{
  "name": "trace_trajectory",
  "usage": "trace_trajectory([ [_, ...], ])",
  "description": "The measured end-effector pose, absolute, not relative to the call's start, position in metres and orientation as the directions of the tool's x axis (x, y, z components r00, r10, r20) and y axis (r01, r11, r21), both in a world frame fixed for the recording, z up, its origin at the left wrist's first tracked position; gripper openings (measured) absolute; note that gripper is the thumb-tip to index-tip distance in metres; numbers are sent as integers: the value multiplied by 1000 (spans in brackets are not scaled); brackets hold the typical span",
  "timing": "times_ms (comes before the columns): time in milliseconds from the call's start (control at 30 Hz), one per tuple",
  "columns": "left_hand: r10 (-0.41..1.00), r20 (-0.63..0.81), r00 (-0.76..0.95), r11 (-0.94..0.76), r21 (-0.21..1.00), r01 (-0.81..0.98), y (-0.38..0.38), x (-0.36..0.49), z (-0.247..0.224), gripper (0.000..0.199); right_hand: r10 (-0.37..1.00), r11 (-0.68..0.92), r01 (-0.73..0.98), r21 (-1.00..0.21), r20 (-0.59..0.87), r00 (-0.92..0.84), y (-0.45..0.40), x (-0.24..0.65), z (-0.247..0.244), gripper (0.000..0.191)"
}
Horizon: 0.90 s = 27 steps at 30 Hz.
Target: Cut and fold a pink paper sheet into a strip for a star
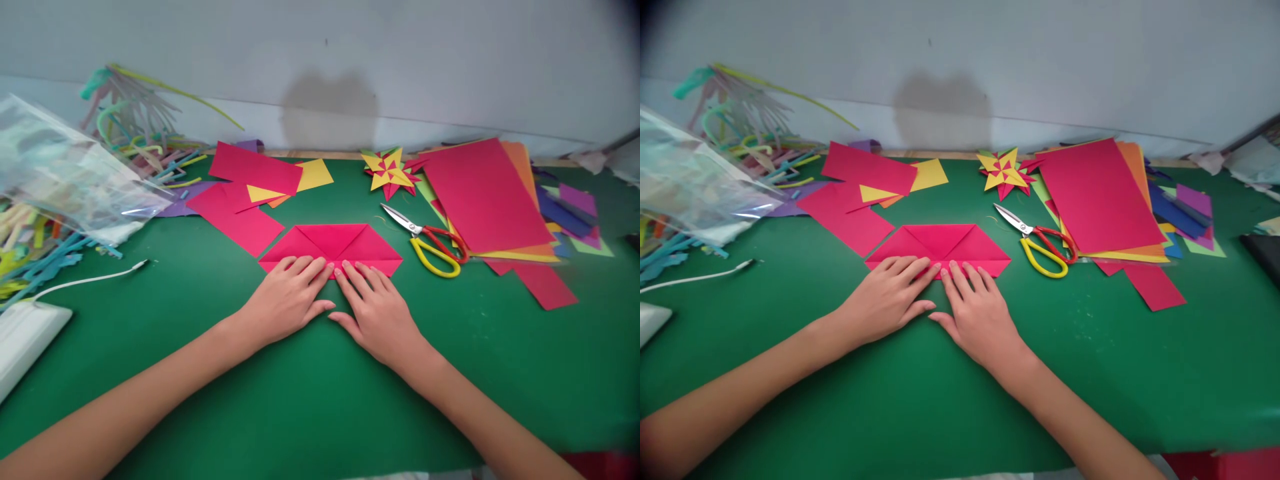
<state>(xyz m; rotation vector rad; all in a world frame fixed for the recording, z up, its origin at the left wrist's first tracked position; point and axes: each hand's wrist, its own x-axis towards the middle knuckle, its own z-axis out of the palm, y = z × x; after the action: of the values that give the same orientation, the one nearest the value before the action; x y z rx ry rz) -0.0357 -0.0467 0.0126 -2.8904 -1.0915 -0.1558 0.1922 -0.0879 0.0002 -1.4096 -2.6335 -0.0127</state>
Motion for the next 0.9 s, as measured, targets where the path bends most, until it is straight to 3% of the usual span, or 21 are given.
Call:
trace_trajectory([
  [333,665,127,736,-739,-32,673,-49,-36,11,61,821,567,823,-38,109,-561,-94,196,0,74],
  [900,661,134,739,-740,-46,671,-49,-37,11,63,868,462,886,35,189,-460,-121,258,5,56],
])
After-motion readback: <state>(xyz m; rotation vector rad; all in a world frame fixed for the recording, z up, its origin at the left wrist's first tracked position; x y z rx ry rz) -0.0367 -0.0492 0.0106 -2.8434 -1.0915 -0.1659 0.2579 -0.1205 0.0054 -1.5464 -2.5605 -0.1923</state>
